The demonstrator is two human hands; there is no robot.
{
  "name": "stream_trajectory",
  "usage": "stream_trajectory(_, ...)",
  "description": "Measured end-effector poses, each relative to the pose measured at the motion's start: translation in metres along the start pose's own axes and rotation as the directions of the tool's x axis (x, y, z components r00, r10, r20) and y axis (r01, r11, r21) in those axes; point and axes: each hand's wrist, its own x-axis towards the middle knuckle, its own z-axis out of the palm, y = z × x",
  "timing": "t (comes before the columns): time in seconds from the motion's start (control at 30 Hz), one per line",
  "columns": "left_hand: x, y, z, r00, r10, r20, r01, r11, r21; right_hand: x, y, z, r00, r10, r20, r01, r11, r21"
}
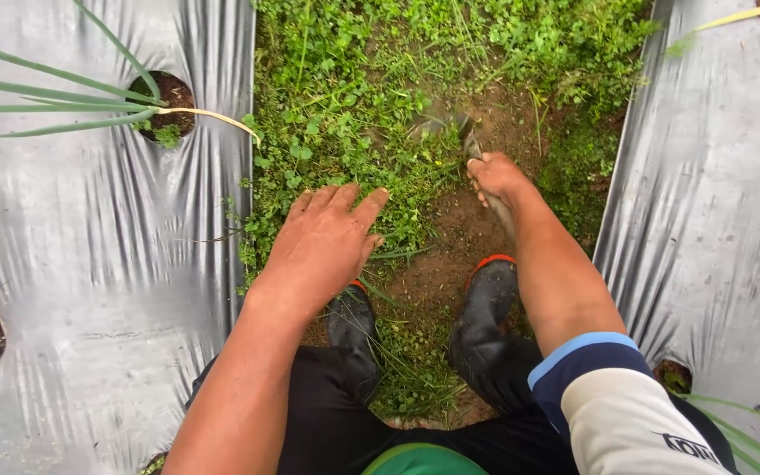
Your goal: The person clears weeds from the soil around onion plants using a hand tool and pulling some by hand.
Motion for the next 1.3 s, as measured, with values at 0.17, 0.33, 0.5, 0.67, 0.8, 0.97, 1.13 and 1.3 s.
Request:
stream_trajectory(0.17,-0.001,0.003,0.002,1.0,0.021,-0.011,-0.021,1.0,0.023,-0.006,0.029,0.002,0.992,0.04,-0.116,-0.018,0.983,0.184)
stream_trajectory(0.33,-0.001,0.007,0.004,1.0,0.02,0.007,-0.02,1.0,0.019,0.001,0.054,0.01,0.982,0.037,-0.185,0.008,0.973,0.233)
stream_trajectory(0.5,-0.007,0.01,0.003,1.0,0.012,0.011,-0.013,1.0,0.022,-0.011,0.058,0.007,0.993,0.027,-0.116,-0.006,0.984,0.178)
stream_trajectory(0.67,-0.01,0.01,0.007,0.999,0.029,-0.012,-0.029,0.999,0.042,0.003,0.073,0.01,0.977,0.108,-0.186,-0.045,0.949,0.313)
stream_trajectory(0.8,-0.01,0.012,0.009,0.999,0.038,-0.023,-0.037,0.998,0.056,0.007,0.079,0.016,0.94,0.182,-0.288,-0.045,0.905,0.424)
stream_trajectory(0.97,-0.01,0.012,0.01,0.999,0.035,-0.014,-0.034,0.999,0.042,-0.003,0.083,0.017,0.964,0.157,-0.213,-0.07,0.928,0.366)
stream_trajectory(1.13,-0.014,0.013,0.005,0.999,0.035,-0.022,-0.034,0.999,0.036,-0.013,0.069,0.024,0.97,0.172,-0.17,-0.092,0.914,0.395)
stream_trajectory(1.3,-0.02,0.013,0.01,0.998,0.04,-0.038,-0.037,0.997,0.065,0.012,0.067,0.035,0.939,0.205,-0.275,-0.031,0.849,0.528)
